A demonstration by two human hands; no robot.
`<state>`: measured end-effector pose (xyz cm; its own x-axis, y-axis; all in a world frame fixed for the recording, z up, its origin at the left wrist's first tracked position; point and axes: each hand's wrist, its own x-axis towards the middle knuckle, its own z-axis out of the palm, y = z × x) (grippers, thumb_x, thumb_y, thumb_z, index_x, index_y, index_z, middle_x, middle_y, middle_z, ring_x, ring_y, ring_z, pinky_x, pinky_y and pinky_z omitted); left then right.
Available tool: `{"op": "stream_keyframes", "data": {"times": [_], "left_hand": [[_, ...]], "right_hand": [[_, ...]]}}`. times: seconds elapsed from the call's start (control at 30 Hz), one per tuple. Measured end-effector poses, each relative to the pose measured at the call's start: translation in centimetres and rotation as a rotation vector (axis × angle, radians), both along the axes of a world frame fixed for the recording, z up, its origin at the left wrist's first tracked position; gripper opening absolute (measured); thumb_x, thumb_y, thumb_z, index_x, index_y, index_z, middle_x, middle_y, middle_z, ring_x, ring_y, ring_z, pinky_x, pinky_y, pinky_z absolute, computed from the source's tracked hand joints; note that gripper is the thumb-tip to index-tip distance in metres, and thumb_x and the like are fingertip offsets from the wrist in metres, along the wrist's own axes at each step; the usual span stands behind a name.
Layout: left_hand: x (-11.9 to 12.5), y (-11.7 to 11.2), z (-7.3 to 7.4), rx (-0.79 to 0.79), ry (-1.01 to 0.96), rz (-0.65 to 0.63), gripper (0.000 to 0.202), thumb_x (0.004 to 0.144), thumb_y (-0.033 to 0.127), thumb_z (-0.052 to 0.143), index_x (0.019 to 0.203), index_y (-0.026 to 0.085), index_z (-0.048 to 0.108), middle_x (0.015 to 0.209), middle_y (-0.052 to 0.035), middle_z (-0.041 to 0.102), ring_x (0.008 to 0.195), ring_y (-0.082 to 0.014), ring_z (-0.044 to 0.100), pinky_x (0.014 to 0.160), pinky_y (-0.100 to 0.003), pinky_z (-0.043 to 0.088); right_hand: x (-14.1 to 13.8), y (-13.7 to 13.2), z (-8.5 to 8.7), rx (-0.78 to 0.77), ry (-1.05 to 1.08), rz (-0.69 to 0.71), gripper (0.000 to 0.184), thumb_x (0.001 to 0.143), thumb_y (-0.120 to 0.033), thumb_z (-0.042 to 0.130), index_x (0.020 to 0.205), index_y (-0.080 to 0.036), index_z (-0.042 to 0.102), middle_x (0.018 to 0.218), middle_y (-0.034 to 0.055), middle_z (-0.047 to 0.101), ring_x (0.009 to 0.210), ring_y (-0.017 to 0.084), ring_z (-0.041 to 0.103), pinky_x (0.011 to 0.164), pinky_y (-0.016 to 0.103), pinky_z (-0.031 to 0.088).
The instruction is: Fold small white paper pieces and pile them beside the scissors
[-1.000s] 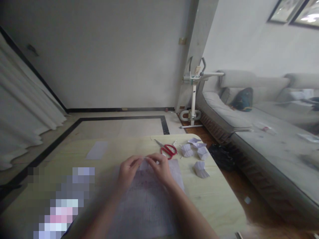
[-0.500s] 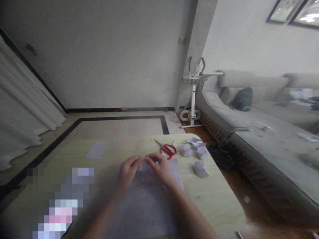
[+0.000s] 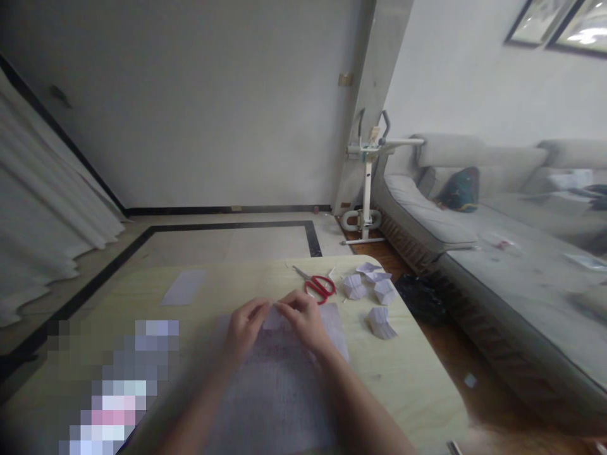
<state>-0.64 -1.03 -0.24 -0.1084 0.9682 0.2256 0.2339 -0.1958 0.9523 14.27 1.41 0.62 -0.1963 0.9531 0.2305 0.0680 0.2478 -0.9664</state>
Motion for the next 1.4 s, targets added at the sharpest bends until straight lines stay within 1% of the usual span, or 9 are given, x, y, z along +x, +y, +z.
{"op": "stream_keyframes", "data": {"times": [0.17, 0.3, 0.53, 0.63, 0.87, 0.97, 1.13, 1.27, 1.4], "left_hand": [[0.0, 0.1, -0.3, 0.013, 0.021, -0.026, 0.022, 0.082, 0.033, 0.055, 0.083, 0.015, 0.068, 0.081, -0.0036, 0.069, 0.078, -0.0164, 0.062, 0.072, -0.023, 0.046], [0.0, 0.1, 0.0, 0.018, 0.036, -0.043, 0.023, 0.083, 0.033, 0.054, 0.083, 0.015, 0.068, 0.081, -0.0046, 0.07, 0.078, -0.0173, 0.063, 0.072, -0.024, 0.046], [0.1, 0.0, 0.1, -0.007, 0.002, -0.063, 0.025, 0.081, 0.035, 0.055, 0.085, 0.015, 0.069, 0.085, -0.0064, 0.07, 0.082, -0.0193, 0.063, 0.074, -0.026, 0.048], [0.1, 0.1, -0.1, 0.007, -0.009, -0.028, 0.025, 0.081, 0.035, 0.056, 0.088, 0.014, 0.067, 0.084, -0.0065, 0.07, 0.08, -0.0189, 0.063, 0.073, -0.026, 0.048], [0.0, 0.0, 0.0, 0.034, 0.029, 0.011, 0.022, 0.081, 0.034, 0.055, 0.078, 0.015, 0.066, 0.074, -0.0036, 0.067, 0.072, -0.0166, 0.062, 0.066, -0.023, 0.048], [0.0, 0.1, -0.2, 0.03, 0.001, 0.038, 0.022, 0.081, 0.034, 0.056, 0.082, 0.015, 0.067, 0.08, -0.0048, 0.069, 0.077, -0.0177, 0.064, 0.07, -0.024, 0.049], [0.3, 0.3, -1.0, -0.007, -0.056, 0.05, 0.032, 0.079, 0.036, 0.059, 0.102, 0.015, 0.063, 0.092, -0.008, 0.07, 0.084, -0.0195, 0.065, 0.076, -0.028, 0.051], [0.3, 0.3, -1.2, -0.025, -0.054, 0.041, 0.031, 0.079, 0.036, 0.059, 0.1, 0.014, 0.066, 0.096, -0.0093, 0.07, 0.089, -0.0212, 0.065, 0.08, -0.03, 0.051], [0.3, 0.2, -0.9, -0.015, -0.038, 0.035, 0.03, 0.079, 0.035, 0.06, 0.1, 0.015, 0.068, 0.1, -0.0094, 0.07, 0.092, -0.0224, 0.065, 0.083, -0.033, 0.05]], "right_hand": [[-0.3, 0.0, 0.0, 0.024, -0.058, -0.019, 0.012, 0.077, -0.028, 0.06, 0.072, -0.017, 0.06, 0.066, 0.0008, 0.058, 0.062, 0.013, 0.053, 0.057, 0.024, 0.042], [-0.3, 0.1, -0.3, 0.003, -0.112, -0.013, 0.014, 0.077, -0.029, 0.06, 0.072, -0.016, 0.061, 0.066, 0.0014, 0.059, 0.062, 0.013, 0.054, 0.057, 0.024, 0.042], [-0.2, 0.2, -0.4, -0.029, -0.06, 0.018, 0.016, 0.079, -0.031, 0.058, 0.075, -0.016, 0.06, 0.067, 0.0006, 0.057, 0.062, 0.012, 0.052, 0.056, 0.023, 0.04], [-0.2, 0.0, -0.1, -0.025, -0.071, 0.001, 0.015, 0.079, -0.029, 0.057, 0.075, -0.016, 0.059, 0.067, 0.0005, 0.057, 0.063, 0.012, 0.052, 0.056, 0.023, 0.04], [-0.5, -0.4, 0.5, -0.03, -0.124, -0.013, 0.014, 0.078, -0.029, 0.058, 0.073, -0.016, 0.06, 0.068, 0.0017, 0.058, 0.064, 0.014, 0.053, 0.056, 0.024, 0.042], [-0.7, -0.4, 0.4, -0.039, -0.14, -0.034, 0.015, 0.078, -0.03, 0.058, 0.072, -0.016, 0.06, 0.067, 0.0017, 0.058, 0.063, 0.014, 0.053, 0.055, 0.024, 0.042], [-0.9, -0.3, 0.1, -0.106, -0.075, -0.119, 0.015, 0.076, -0.03, 0.059, 0.068, -0.017, 0.057, 0.064, 0.0009, 0.056, 0.061, 0.014, 0.052, 0.055, 0.025, 0.041], [-1.1, -0.3, 0.0, -0.107, -0.059, -0.159, 0.016, 0.076, -0.03, 0.058, 0.067, -0.017, 0.055, 0.063, 0.0, 0.054, 0.061, 0.014, 0.051, 0.054, 0.024, 0.04], [-1.1, -0.4, 0.3, -0.108, -0.075, -0.148, 0.016, 0.077, -0.031, 0.058, 0.067, -0.019, 0.056, 0.062, 0.0003, 0.055, 0.06, 0.014, 0.051, 0.053, 0.024, 0.041]]}}
